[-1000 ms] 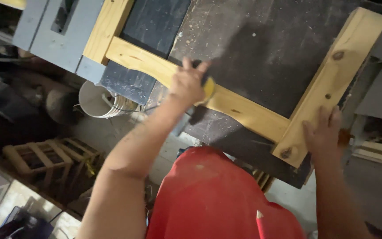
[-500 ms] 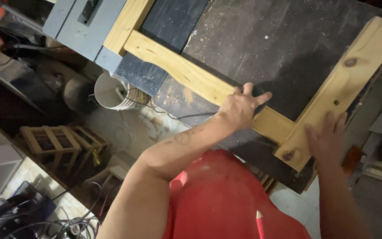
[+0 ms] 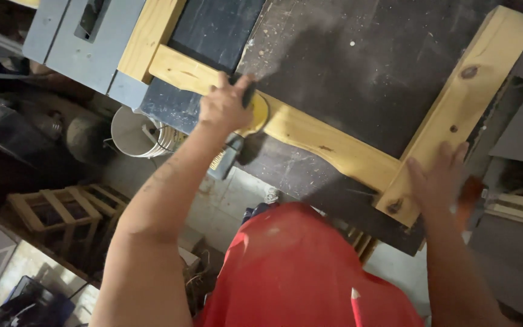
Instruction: Sanding a wooden frame using a handheld orbital sander on a workbench in a workshop.
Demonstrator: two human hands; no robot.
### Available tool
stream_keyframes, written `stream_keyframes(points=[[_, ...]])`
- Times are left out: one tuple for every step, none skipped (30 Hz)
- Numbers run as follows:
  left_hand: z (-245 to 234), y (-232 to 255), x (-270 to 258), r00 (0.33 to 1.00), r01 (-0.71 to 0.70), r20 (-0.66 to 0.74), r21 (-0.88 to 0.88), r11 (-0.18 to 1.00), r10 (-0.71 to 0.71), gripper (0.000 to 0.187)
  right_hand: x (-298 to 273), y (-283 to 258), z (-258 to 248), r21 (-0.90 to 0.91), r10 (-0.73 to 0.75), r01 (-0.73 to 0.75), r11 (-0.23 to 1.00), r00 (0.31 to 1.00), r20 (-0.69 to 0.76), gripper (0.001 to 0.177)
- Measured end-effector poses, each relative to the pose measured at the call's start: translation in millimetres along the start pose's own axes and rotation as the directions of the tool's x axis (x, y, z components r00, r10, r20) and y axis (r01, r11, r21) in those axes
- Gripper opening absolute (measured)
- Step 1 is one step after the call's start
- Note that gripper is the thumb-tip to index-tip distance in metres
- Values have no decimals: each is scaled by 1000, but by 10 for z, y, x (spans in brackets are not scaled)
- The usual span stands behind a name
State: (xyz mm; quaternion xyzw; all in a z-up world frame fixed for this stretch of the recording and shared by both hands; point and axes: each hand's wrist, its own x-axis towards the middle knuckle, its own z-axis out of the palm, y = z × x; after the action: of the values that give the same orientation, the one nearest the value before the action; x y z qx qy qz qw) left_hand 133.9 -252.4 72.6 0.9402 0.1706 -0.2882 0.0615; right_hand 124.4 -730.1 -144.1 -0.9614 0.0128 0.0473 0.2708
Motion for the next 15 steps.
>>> stream_keyframes(points=[[-27,-95,76,998,57,-1,-8,998,-57,81,-11,-24,-16,2,-15,15,1000,1000,-3,92],[-31,-186,163,998,55,4,-9,998,-55,81,-9,-28,-1,-1,-11,11,1000,1000,0,92],[-35,-266,252,997,63,-46,-37,997,-65,76,-6,-26,9,-6,-39,39,999,999,-15,87],[-38,-340,338,992,70,-96,-65,995,-76,72,-5,-19,16,-12,-68,68,998,997,-29,83],[-25,-382,419,993,67,-91,-64,996,-72,72,-10,-41,9,-14,-63,62,998,998,-27,83],[-10,-418,496,989,74,-125,-56,996,-80,75,-17,-58,-2,11,-26,26,1000,1000,-11,85],[-1,-449,574,983,82,-161,-48,995,-89,77,-12,-74,-12,36,8,-8,999,1000,4,88],[10,-402,592,984,80,-159,-46,996,-87,77,2,-66,-6,36,12,-12,999,1000,5,88],[17,-354,611,982,62,-174,-43,997,-68,78,13,-58,2,19,23,-23,1000,1000,1,90],[25,-299,628,981,43,-189,-39,998,-50,78,24,-45,6,2,34,-34,999,999,-2,92],[35,-198,625,981,39,-187,-34,999,-45,78,21,-59,19,4,40,-40,999,999,-3,92],[49,-91,621,986,42,-162,-11,999,-43,81,20,-65,29,-12,21,-21,1000,999,-38,87],[80,34,617,990,39,-134,14,999,-37,83,-7,-52,28,-31,5,-7,999,997,-73,82],[120,129,578,991,31,-129,20,999,-29,83,32,85,137,-32,16,-18,999,997,-74,82],[160,245,544,989,-23,-143,7,1000,24,81,66,237,222,-72,-65,55,996,986,-152,80]])
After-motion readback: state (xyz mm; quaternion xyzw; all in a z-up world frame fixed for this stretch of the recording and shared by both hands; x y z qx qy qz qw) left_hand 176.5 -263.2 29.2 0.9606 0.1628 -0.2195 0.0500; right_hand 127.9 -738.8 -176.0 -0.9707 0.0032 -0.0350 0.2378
